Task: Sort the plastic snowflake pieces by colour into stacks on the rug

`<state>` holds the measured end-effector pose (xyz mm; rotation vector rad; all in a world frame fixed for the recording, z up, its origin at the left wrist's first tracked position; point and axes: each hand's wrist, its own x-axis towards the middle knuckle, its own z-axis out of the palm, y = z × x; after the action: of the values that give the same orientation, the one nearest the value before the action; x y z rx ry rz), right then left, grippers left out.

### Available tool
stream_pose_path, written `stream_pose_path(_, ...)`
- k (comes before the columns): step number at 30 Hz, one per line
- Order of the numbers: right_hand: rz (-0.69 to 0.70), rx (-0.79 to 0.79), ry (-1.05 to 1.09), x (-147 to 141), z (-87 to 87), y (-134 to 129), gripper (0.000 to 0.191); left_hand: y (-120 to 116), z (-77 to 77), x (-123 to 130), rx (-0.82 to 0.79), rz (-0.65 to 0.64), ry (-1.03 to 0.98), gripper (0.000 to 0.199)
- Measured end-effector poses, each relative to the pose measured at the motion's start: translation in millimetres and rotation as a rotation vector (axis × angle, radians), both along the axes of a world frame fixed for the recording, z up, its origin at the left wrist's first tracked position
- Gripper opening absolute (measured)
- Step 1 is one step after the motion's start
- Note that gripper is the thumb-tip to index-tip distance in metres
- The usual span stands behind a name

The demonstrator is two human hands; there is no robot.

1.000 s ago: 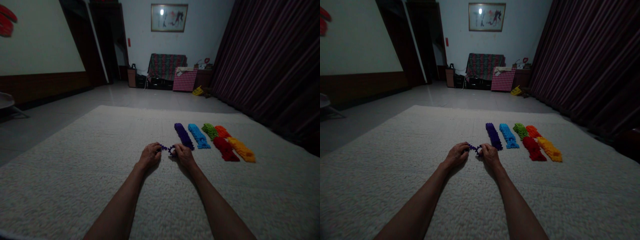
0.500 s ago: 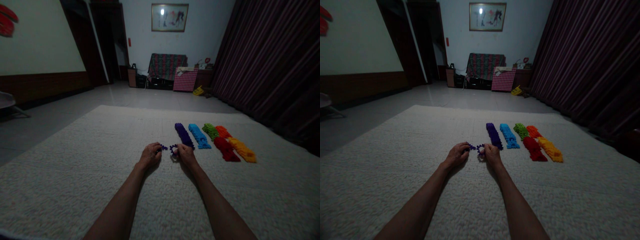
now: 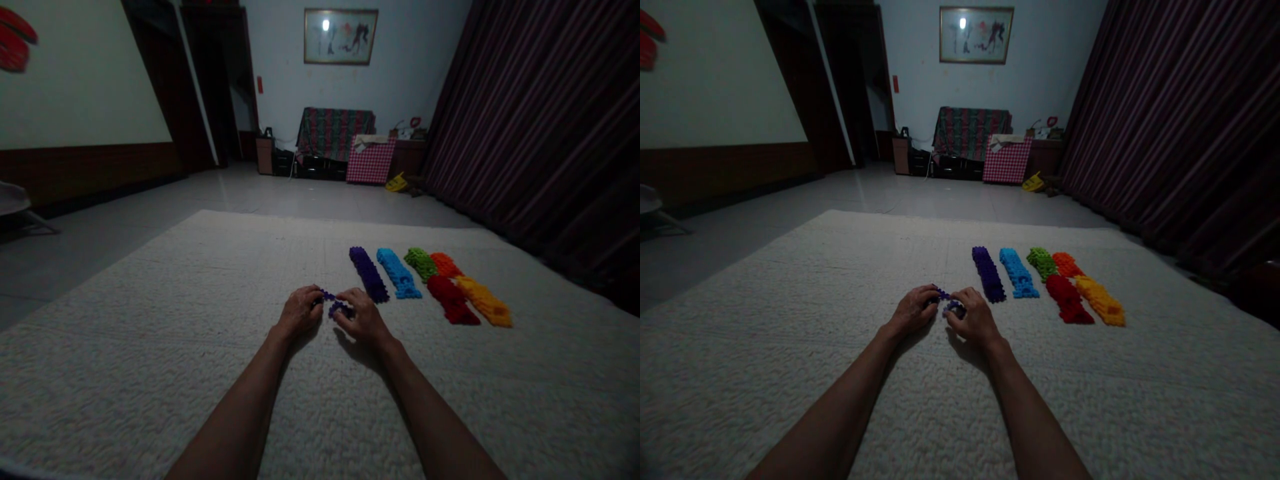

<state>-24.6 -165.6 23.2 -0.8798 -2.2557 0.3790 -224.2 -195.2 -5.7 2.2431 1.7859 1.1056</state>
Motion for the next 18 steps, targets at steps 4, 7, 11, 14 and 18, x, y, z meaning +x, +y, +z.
stream_pose_path(4,0.057,-0.051,-0.101,6.9,-2.3,0.2,0.051,-0.4,0.3,0.5,-0.009,0.002,-0.001,0.031)
stream_pose_path(7,0.034,-0.051,-0.143,6.0,-2.3,-4.6,0.048,-0.8,0.2,0.7,-0.015,0.008,-0.005,0.032)
stream_pose_path(11,-0.005,-0.039,-0.102,-1.2,-3.5,-9.0,0.039,-1.7,2.8,1.7,-0.028,0.016,-0.022,0.032)
stream_pose_path(14,-0.06,0.006,0.019,-0.3,-7.1,-1.4,0.044,-2.4,7.6,3.2,-0.049,-0.009,-0.1,0.028)
stream_pose_path(18,-0.358,0.092,0.241,17.0,-13.4,16.9,0.055,-1.5,14.4,1.2,-0.055,-0.051,-0.36,0.026)
